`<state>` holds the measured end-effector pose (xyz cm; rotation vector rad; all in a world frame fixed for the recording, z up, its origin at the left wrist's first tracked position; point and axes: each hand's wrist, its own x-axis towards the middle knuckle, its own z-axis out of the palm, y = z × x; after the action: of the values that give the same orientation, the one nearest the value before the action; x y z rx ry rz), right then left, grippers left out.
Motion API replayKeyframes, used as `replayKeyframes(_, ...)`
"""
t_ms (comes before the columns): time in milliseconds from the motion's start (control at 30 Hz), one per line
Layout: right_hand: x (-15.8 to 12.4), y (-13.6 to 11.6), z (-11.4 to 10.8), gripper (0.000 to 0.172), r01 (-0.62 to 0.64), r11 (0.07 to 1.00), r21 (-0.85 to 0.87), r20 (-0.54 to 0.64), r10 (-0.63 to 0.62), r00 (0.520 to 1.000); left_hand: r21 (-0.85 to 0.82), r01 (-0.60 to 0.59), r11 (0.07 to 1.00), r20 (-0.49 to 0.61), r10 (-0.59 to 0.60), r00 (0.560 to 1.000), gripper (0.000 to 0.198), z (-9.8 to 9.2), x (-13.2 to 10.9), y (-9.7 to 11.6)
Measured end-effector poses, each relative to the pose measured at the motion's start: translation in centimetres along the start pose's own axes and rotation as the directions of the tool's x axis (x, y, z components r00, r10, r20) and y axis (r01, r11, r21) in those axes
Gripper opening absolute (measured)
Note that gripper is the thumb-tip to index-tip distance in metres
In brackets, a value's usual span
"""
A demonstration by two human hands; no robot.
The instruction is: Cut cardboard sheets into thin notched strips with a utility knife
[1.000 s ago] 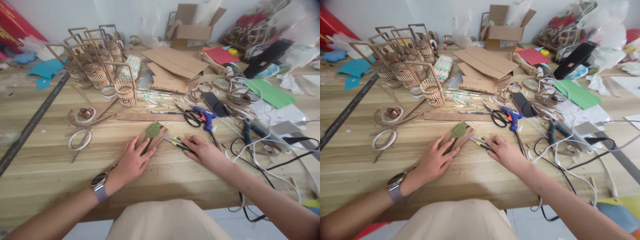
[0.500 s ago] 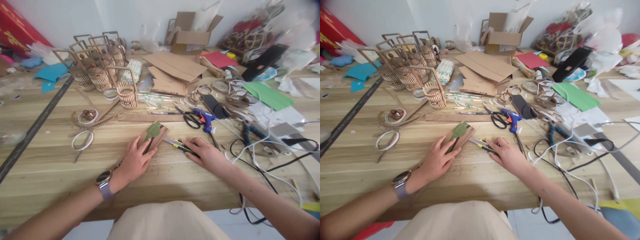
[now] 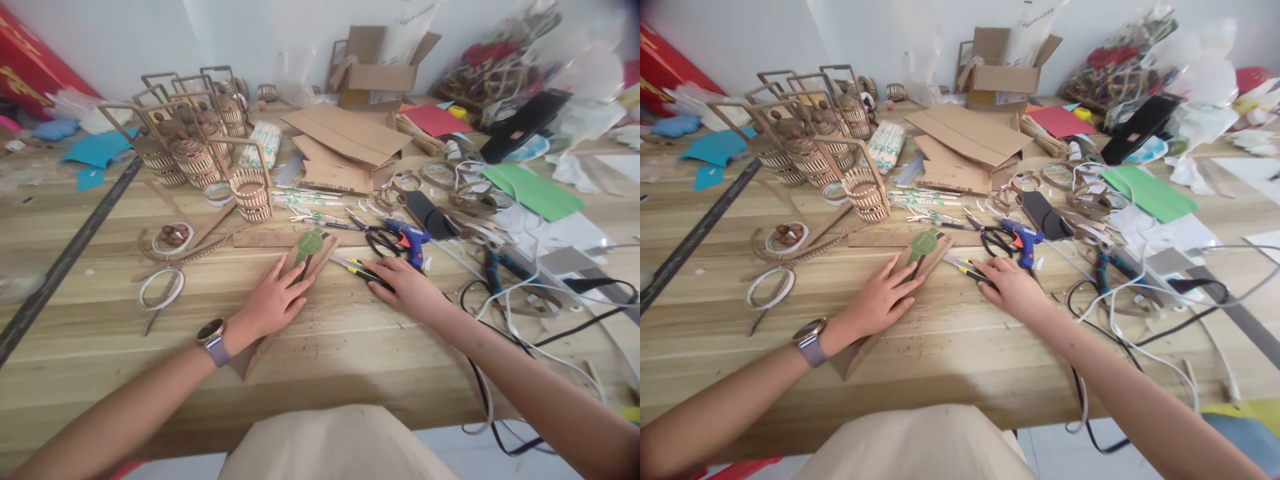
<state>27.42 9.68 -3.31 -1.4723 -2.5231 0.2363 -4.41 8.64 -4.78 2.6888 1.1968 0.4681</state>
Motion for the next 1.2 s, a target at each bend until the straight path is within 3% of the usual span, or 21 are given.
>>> replayKeyframes(600, 1.2, -1.9, -0.1, 0.046, 0.004, 0.99, -0.14, 0.077, 0.007, 0.997, 0.039, -0.009, 0.999, 0.014, 0.009, 1.0, 0.041, -0.1, -0.6, 0.0)
replayKeyframes(1200, 0.3, -3.5, -0.1, 0.044, 0.024, 0.982, -0.19, 0.11, -0.003, 0.994, 0.044, -0.002, 0.999, 0.033, 0.0, 0.999, 0.041, 0.0, -0.6, 0.1)
